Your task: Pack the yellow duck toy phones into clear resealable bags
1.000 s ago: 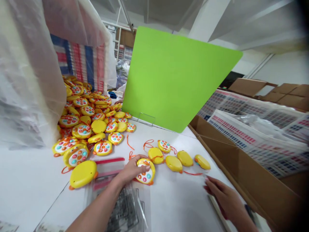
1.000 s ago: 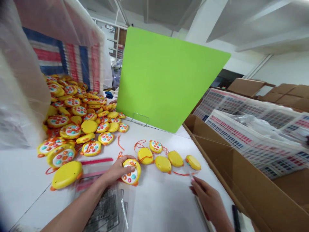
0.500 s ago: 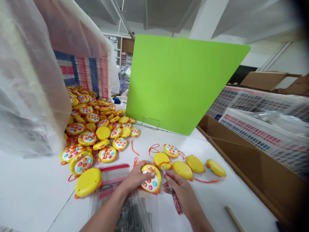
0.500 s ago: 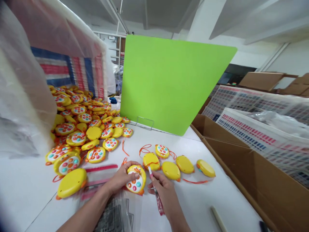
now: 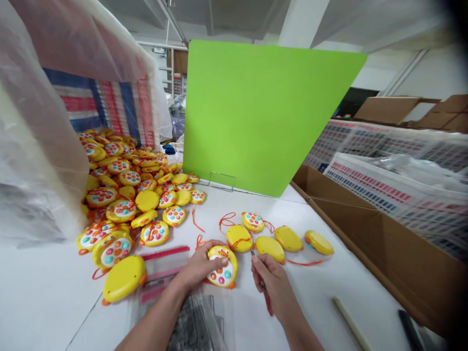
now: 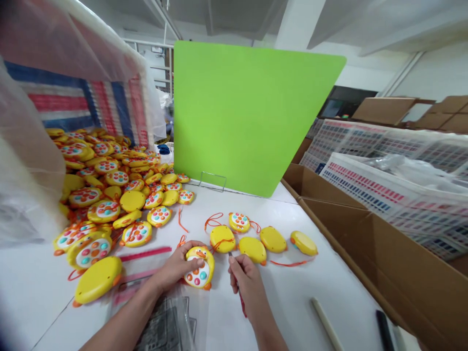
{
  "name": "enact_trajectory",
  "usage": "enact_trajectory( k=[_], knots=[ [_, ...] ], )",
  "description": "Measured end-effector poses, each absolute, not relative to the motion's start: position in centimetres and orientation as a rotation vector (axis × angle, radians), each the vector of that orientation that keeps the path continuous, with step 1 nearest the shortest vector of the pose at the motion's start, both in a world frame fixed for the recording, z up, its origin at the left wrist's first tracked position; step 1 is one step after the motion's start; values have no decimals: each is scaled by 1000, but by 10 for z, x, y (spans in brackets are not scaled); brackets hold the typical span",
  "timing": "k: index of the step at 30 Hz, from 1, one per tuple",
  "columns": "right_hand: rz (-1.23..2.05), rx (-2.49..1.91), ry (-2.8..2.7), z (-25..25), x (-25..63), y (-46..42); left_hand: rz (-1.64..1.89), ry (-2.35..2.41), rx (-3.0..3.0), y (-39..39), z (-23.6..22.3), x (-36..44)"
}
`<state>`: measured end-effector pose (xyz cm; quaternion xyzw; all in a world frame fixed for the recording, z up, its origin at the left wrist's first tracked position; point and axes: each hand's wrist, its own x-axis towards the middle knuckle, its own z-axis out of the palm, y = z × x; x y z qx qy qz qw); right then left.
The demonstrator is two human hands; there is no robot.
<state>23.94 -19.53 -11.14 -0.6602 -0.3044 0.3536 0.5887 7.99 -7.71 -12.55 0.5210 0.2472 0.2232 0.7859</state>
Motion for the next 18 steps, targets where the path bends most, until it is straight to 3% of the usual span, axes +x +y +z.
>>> enact_trajectory(
  k=[11,18],
  knots=[
    [773,-1496,-703,-112,237,-196,487,552,1130,-77,-124,79],
    [615,-1574,-995,-115,235,-200,524,568,1068,-81,-118,79]
  ],
)
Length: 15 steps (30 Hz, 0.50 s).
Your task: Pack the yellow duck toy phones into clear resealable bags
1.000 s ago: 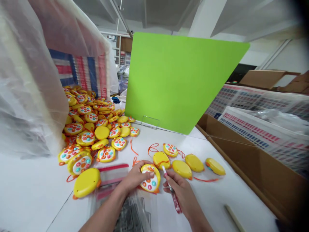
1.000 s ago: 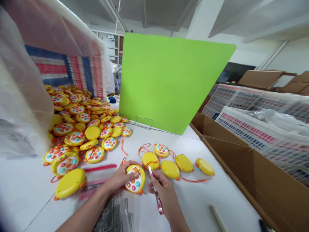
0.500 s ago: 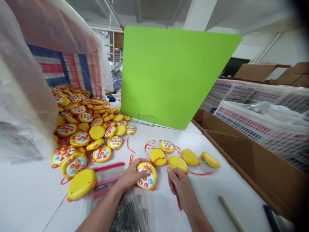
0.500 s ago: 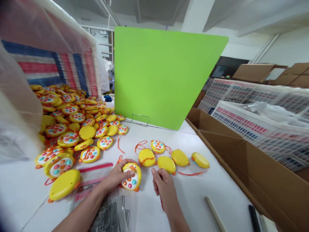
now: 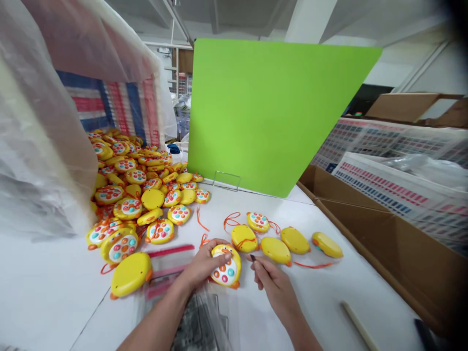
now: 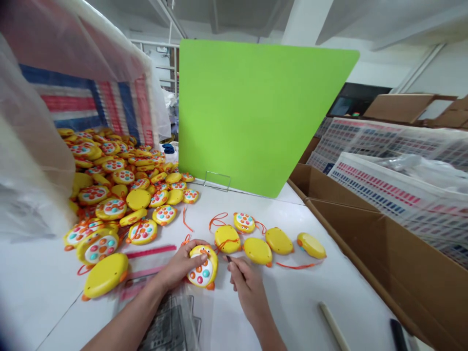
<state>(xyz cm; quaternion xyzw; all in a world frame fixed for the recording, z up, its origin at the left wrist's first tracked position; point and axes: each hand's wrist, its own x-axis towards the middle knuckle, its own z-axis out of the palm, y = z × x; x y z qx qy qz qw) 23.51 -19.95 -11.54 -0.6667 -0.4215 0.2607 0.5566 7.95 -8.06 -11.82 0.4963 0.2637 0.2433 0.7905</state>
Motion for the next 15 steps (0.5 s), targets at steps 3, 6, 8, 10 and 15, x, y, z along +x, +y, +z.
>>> enact_trajectory(
  k=[3,6,8,10,15],
  knots=[
    [494,-1638,-1036,-117,232,-202,538,562,1049,-82,-116,80],
    [456,-1687,-1104,-118,229,-203,544,561,1050,-82,-117,80],
    [449,-1706,-1141,-119,227,-203,546,565,1050,-81,-118,80],
    [441,-1711,-1150,-119,224,-202,544,553,1050,-81,-119,80],
    [361,-1674,-1188,-116,219,-202,529,523,1113,-81,-121,79]
  ],
)
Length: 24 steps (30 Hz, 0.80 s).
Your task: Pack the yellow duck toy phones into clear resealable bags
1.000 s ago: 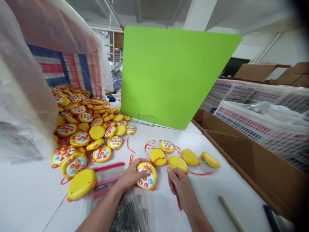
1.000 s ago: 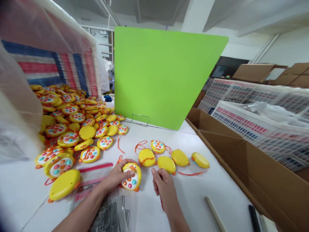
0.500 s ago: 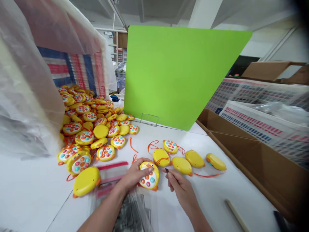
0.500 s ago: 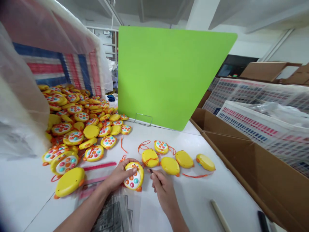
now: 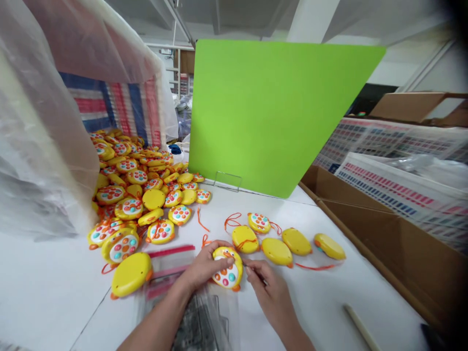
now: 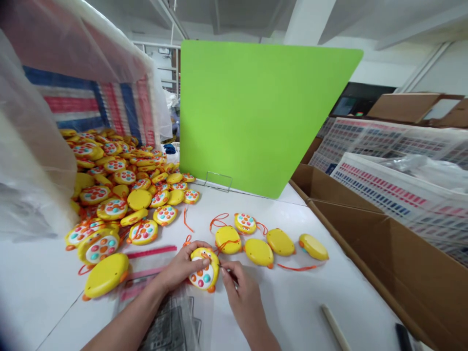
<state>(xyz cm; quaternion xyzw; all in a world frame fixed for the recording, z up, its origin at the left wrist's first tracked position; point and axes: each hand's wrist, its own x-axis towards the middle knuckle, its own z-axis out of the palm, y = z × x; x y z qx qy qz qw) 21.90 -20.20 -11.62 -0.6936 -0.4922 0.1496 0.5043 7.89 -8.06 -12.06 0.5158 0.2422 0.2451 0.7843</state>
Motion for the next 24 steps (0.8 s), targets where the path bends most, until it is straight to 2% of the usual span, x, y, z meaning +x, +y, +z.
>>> enact_trajectory(
  k=[24],
  knots=[
    [97,-1799,-1502,-122,222,-206,521,573,1478,-87,-125,81]
  ],
)
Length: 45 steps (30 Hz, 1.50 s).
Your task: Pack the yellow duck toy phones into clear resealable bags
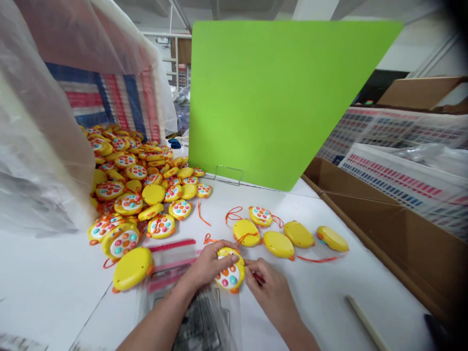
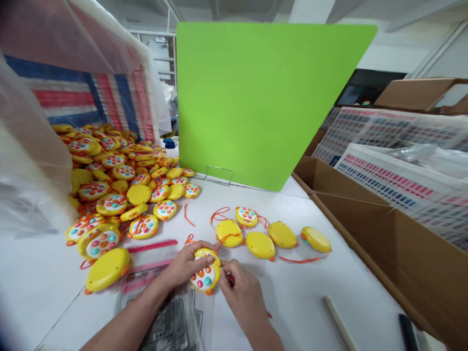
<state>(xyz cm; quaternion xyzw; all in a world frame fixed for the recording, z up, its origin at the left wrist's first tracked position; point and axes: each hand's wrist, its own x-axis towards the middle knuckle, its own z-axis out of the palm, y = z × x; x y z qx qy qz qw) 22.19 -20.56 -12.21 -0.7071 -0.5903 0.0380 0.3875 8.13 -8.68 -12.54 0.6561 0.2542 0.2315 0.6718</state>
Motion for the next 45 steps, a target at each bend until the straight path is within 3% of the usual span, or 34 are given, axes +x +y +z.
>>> enact_trajectory(
  k=[45],
  knots=[
    [195,-1756,-1440,-122,223,-207,481,565,1393,-85,-128,83]
  ],
)
